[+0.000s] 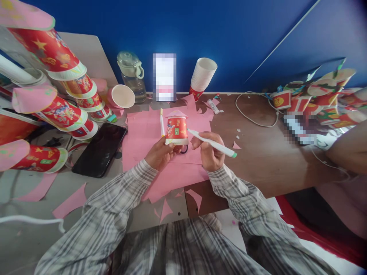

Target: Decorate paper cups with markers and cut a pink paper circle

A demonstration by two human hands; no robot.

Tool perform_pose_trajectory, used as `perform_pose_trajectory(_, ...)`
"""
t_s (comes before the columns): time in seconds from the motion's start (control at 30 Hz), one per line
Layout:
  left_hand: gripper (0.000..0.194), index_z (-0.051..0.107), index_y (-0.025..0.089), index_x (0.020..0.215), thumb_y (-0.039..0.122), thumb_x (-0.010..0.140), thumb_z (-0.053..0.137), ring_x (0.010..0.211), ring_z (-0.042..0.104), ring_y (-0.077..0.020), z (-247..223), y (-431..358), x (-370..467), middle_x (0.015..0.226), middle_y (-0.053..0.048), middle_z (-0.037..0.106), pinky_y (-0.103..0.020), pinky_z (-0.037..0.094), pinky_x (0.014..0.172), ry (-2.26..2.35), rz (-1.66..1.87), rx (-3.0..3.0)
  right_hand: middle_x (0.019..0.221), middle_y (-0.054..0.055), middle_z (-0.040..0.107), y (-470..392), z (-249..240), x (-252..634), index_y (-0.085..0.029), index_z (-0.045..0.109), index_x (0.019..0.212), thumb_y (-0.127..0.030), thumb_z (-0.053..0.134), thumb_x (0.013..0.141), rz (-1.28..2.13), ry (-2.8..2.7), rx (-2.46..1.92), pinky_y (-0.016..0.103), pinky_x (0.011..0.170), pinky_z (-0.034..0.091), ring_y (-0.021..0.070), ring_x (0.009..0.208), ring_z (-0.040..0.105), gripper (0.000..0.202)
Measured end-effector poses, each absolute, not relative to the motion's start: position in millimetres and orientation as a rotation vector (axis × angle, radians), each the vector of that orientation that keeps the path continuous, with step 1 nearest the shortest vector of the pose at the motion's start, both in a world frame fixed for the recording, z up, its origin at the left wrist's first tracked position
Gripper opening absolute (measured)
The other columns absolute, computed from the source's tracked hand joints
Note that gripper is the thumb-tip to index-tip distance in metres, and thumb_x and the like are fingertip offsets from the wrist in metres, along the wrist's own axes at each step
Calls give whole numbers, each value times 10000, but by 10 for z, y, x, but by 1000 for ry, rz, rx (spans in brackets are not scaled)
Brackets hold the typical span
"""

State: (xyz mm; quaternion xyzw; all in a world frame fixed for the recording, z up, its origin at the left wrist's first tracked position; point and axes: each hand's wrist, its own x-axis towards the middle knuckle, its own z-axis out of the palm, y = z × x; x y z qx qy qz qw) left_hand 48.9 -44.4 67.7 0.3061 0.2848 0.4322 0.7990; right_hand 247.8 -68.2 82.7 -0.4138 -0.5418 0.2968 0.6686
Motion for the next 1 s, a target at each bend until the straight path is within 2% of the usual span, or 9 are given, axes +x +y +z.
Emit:
perform_pose_trajectory(0.17, 628, 797, 188, 1112, 537, 699, 1118, 1040, 781, -244, 674, -436, 486, 1095, -83, 847, -412, 554, 996, 606, 937, 670, 607, -50, 628, -654, 816, 2452, -313, 819, 981, -699, 806, 952, 887, -1114, -884, 444, 623, 633, 217, 547, 674, 387)
perform_pose_trajectory(0.33, 663, 801, 177, 1102, 551, 668, 1134, 981, 765, -220, 707, -446, 506, 1035, -75, 848, -389, 543, 943, 610, 949, 659, 566, -58, 610, -646, 833, 2416, -280, 796, 934, -661, 802, 978, 887, -1091, -883, 372, 569, 564, 180, 509, 621, 383)
perform_pose_trajectory(0.5, 644, 797, 179, 1077, 549, 668, 1130, 998, 777, -231, 721, -450, 507, 1035, -74, 844, -392, 543, 945, 621, 946, 657, 542, -62, 572, -653, 839, 2417, -281, 754, 855, -734, 801, 939, 901, -1069, -970, 361, 538, 529, 190, 508, 608, 463)
perform_pose_trajectory(0.83, 684, 795, 185, 1122, 533, 650, 1149, 990, 793, -220, 656, -444, 504, 1043, -69, 859, -388, 548, 968, 632, 934, 624, 540, -64, 579, -633, 828, 2420, -260, 758, 875, -702, 820, 945, 850, -1091, -1004, 306, 511, 466, 155, 490, 570, 452)
perform_pose_trajectory(1.0, 646, 803, 181, 1137, 496, 685, 1139, 1063, 806, -240, 655, -438, 487, 1118, -87, 862, -415, 553, 1030, 623, 919, 606, 522, -88, 523, -587, 908, 2422, -266, 744, 893, -744, 810, 937, 800, -1007, -954, 302, 530, 486, 120, 459, 474, 485)
